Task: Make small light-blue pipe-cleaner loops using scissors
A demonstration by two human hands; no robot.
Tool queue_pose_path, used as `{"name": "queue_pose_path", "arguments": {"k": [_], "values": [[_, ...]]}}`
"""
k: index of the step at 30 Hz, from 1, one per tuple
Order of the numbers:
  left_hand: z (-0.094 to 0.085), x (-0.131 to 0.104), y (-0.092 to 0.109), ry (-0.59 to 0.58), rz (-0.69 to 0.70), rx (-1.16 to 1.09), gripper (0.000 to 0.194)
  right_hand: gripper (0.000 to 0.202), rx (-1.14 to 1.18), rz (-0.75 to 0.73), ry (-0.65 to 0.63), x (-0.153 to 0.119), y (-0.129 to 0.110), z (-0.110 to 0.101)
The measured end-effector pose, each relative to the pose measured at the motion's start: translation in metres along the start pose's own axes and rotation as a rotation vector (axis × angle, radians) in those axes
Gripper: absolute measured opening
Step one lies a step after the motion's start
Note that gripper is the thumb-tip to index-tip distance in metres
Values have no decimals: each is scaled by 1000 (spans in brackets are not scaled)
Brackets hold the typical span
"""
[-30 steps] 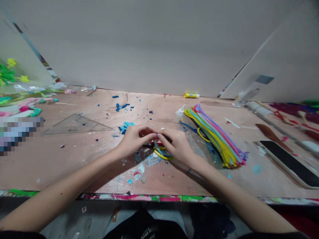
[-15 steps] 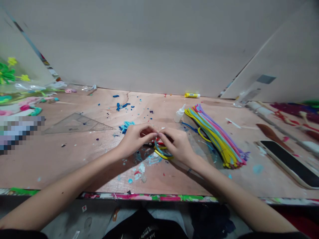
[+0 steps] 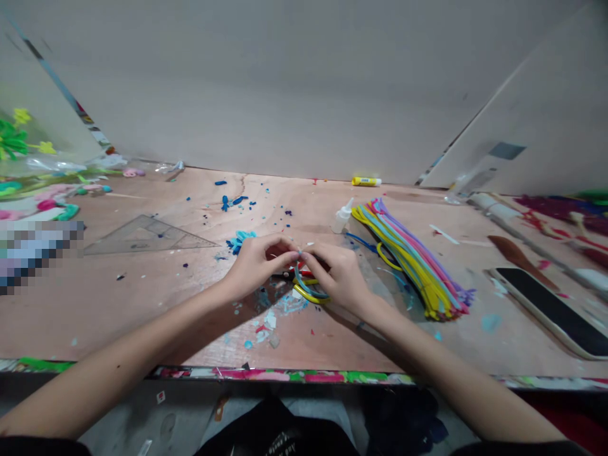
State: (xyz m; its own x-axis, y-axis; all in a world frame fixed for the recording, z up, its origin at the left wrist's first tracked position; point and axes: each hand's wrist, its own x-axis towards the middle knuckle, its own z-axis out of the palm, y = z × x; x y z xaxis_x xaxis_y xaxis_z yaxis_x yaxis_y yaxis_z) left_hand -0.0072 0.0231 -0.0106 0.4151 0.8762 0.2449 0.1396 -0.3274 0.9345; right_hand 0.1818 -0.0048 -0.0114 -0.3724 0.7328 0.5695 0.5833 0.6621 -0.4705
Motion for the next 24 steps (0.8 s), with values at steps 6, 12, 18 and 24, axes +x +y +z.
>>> {"name": "queue_pose_path", "arguments": {"k": [6, 12, 18, 24], "values": [[0, 0, 0, -6, -21, 2, 14, 20, -22, 15, -61, -1, 3, 1], [-1, 1, 2, -1, -32, 2, 14, 21, -54, 13, -106, -1, 3, 0], [0, 1, -2, -4, -7, 22, 14, 24, -76, 15, -117, 0, 5, 1], [0, 1, 0, -8, -9, 44, 13, 24, -87, 21, -131, 0, 7, 2]]}}
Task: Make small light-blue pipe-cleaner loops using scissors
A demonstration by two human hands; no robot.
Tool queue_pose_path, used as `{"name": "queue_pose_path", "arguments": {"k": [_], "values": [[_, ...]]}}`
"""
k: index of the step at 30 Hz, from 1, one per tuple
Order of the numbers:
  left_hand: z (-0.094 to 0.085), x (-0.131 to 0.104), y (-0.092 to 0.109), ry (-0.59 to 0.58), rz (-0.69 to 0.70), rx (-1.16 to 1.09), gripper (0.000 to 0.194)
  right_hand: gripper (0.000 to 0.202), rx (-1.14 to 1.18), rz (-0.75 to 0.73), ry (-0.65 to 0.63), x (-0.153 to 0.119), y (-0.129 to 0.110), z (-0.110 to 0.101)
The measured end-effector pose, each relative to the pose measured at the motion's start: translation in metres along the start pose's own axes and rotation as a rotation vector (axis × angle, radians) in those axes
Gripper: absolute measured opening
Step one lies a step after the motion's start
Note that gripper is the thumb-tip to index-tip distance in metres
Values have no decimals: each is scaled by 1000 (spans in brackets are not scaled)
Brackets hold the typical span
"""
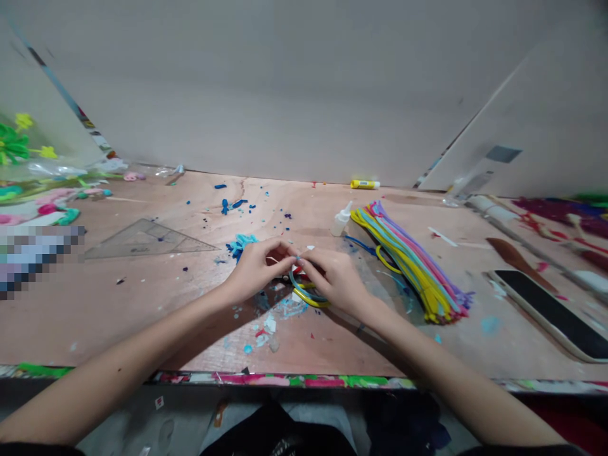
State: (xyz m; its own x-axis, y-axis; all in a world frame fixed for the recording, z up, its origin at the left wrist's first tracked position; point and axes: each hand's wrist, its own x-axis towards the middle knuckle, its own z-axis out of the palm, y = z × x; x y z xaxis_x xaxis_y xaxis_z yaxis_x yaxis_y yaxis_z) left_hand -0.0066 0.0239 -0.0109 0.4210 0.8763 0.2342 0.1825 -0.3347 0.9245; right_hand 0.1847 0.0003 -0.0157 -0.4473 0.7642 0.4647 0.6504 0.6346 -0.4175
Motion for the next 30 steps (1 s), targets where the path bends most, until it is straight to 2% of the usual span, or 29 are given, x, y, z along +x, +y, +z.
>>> {"name": "queue_pose_path", "arguments": {"k": [8, 13, 17, 22, 24, 28, 30], "values": [[-1, 0, -2, -10, 37, 53, 12, 26, 10, 6, -23, -1, 3, 1], [-4, 1, 0, 8, 20, 63, 13, 27, 34, 12, 7, 1, 4, -1], [-10, 5, 1, 151, -55, 0, 11, 28, 69, 44, 92, 4, 9, -10], [-22, 12, -2, 427, -60, -202, 15, 31, 99, 149, 241, 8, 23, -25], [-28, 15, -4, 536, -43, -280, 17, 29, 80, 178, 171, 8, 26, -31], [-39, 21, -10, 637, -51, -391, 18, 21, -27, 72, -227, 5, 23, -32], [-42, 24, -13, 661, -62, -437, 17, 20, -77, 16, -320, 2, 21, -28]]}}
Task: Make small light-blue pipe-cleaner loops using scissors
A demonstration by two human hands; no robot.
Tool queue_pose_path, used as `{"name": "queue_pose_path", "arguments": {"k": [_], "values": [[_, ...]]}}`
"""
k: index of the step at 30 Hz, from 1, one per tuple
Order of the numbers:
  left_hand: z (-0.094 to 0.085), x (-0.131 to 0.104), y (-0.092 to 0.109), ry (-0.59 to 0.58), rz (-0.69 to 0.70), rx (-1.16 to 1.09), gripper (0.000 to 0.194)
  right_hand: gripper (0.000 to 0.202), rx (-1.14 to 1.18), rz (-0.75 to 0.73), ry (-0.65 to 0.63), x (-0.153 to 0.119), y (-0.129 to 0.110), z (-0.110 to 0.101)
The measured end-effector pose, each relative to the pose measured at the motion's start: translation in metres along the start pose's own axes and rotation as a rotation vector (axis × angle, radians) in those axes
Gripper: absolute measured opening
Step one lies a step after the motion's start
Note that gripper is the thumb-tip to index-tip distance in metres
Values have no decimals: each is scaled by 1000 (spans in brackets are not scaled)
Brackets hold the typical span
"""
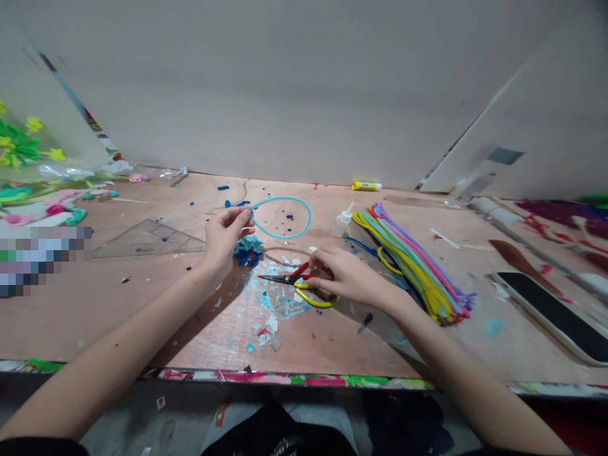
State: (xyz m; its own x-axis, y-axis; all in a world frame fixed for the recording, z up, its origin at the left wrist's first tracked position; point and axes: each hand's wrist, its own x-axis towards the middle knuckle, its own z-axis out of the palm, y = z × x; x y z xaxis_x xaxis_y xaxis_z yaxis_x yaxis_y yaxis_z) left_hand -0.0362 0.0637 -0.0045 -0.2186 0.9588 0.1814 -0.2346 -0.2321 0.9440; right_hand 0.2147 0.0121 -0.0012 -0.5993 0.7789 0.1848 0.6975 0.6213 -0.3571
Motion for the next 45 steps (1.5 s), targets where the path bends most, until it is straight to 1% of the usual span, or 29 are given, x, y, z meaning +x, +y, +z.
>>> {"name": "queue_pose_path", "arguments": {"k": [3, 6, 11, 13, 15, 17, 18, 20, 22, 24, 27, 28, 30, 33, 35, 38, 45], "values": [[-1, 4, -1, 26, -16, -23, 14, 30, -33, -18, -43, -2, 0, 6], [-1, 5, -2, 41, -12, -22, 12, 34, -88, -45, -49, -3, 2, 9], [-3, 7, -2, 15, 3, -59, 14, 27, -209, -63, -75, -1, 2, 12], [-4, 8, -2, 22, 2, -85, 16, 23, -221, -29, -73, 0, 4, 14], [-5, 9, -1, 43, -3, -113, 16, 14, -167, 28, -45, 1, 9, 16], [-5, 10, 0, 62, -9, -139, 13, 11, -13, 97, 14, 3, 14, 16], [-5, 11, 0, 70, -9, -148, 11, 13, 118, 135, 51, 4, 14, 15], [-5, 11, 1, 88, -9, -160, 9, 18, 470, 211, 108, 5, 12, 13], [-5, 11, 1, 100, -14, -170, 9, 27, 863, 266, 105, 7, 5, 10], [-3, 10, 0, 107, -28, -182, 10, 37, 1146, 253, 96, 8, -4, 7], [-1, 7, -1, 116, -43, -192, 9, 50, 1419, 180, 103, 9, -17, 3], [0, 6, -2, 116, -40, -190, 9, 55, 1501, 160, 89, 9, -20, 3], [1, 4, -3, 108, -30, -180, 9, 68, 1649, 132, 6, 8, -23, 2], [2, 1, -5, 93, -25, -158, 10, 85, 1776, 111, -153, 6, -26, 2], [3, -1, -6, 89, -17, -143, 9, 91, 1803, 112, -210, 5, -28, 3], [4, -2, -9, 79, 6, -125, 9, 94, 1822, 130, -219, 4, -31, 1], [5, -7, -15, 13, 13, -106, 14, 88, 1875, 168, -201, 3, -33, -4]]}}
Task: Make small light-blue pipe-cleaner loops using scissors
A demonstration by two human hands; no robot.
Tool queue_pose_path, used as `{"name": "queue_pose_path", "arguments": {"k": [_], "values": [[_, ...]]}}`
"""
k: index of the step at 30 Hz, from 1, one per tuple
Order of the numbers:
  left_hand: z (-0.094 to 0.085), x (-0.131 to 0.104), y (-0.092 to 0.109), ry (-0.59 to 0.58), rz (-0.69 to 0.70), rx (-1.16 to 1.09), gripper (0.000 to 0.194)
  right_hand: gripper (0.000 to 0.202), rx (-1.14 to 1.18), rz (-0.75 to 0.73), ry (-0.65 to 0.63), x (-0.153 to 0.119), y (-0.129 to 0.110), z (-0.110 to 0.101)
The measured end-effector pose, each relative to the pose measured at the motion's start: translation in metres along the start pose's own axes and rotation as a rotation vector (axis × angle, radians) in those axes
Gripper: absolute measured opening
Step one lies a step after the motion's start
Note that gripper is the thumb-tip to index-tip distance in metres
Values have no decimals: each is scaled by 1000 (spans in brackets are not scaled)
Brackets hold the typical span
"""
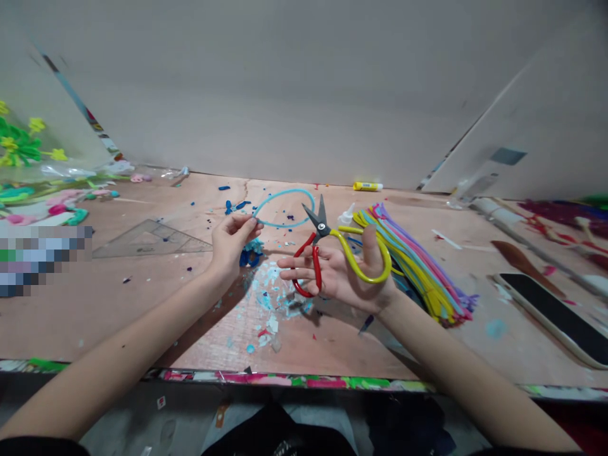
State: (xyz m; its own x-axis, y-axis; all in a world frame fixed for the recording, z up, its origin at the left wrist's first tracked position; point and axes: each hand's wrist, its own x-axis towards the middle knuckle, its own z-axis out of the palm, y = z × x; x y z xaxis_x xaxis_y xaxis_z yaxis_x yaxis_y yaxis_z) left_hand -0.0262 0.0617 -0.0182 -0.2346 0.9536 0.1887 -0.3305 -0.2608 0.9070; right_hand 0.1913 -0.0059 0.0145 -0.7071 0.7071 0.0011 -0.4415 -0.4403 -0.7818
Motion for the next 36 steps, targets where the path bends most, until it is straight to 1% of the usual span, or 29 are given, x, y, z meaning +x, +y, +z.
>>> {"name": "queue_pose_path", "arguments": {"k": [9, 14, 20, 25, 29, 36], "values": [[-2, -2, -5, -20, 22, 58, 16, 90, 43, -32, -3, -1, -2, -1], [-1, -4, -5, -24, 22, 71, 14, 86, 26, -54, 21, 0, -2, 0], [-1, -4, -6, -26, 18, 69, 13, 80, 52, -63, -6, 0, -3, -1], [-3, -2, -9, -46, 32, 45, 15, 82, 49, -70, 17, -1, -6, 2], [-3, -3, -8, -47, 26, 41, 16, 85, 44, -65, 19, -1, -6, 0], [-1, -6, -6, -50, 18, 58, 17, 82, 25, -73, 47, 1, -4, -3]]}}
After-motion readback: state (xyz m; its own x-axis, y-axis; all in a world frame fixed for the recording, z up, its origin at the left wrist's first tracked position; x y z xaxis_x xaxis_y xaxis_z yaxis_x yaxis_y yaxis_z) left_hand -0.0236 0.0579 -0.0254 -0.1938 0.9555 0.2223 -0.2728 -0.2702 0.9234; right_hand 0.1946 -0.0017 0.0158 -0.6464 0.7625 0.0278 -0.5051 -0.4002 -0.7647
